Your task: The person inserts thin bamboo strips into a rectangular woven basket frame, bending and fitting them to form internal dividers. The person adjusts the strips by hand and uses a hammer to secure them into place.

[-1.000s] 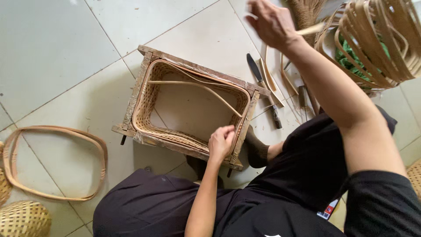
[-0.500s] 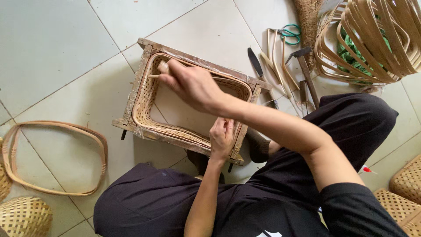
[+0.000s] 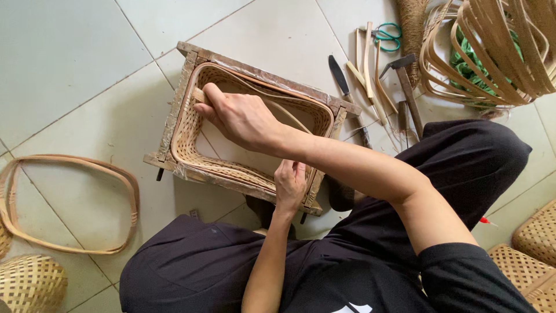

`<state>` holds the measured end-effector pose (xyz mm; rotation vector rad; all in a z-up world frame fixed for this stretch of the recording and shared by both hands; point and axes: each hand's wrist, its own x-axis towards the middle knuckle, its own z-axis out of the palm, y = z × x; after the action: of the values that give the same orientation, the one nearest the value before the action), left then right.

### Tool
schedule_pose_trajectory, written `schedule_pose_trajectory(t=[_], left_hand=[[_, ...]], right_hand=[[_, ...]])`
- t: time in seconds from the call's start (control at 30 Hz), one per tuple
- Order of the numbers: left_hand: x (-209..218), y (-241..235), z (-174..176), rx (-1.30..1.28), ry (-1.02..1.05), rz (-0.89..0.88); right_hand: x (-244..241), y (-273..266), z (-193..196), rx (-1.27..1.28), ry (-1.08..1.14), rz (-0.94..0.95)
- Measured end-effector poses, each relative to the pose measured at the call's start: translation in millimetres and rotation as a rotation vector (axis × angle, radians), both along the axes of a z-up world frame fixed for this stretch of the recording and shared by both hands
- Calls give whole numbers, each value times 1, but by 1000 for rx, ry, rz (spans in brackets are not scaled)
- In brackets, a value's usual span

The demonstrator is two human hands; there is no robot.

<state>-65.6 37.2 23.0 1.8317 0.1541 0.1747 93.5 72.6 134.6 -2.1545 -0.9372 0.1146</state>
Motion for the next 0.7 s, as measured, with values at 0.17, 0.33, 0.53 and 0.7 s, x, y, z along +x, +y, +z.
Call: schedule_pose_trajectory(t=[0.17,0.33,0.53,0.7], left_hand=[[-2,-3,-19,-24,51,88],[7,4,-34,-142,259,193],[0,8,-67,3,187,248],[-2,6,-76,-43,188,233]], right_hand=[[12,26,-53,-91,-68,41],[26,80,-130,-313,-59,77],[16,116,-213,-536,-55,98],[16,119,-224,-721,29,176]])
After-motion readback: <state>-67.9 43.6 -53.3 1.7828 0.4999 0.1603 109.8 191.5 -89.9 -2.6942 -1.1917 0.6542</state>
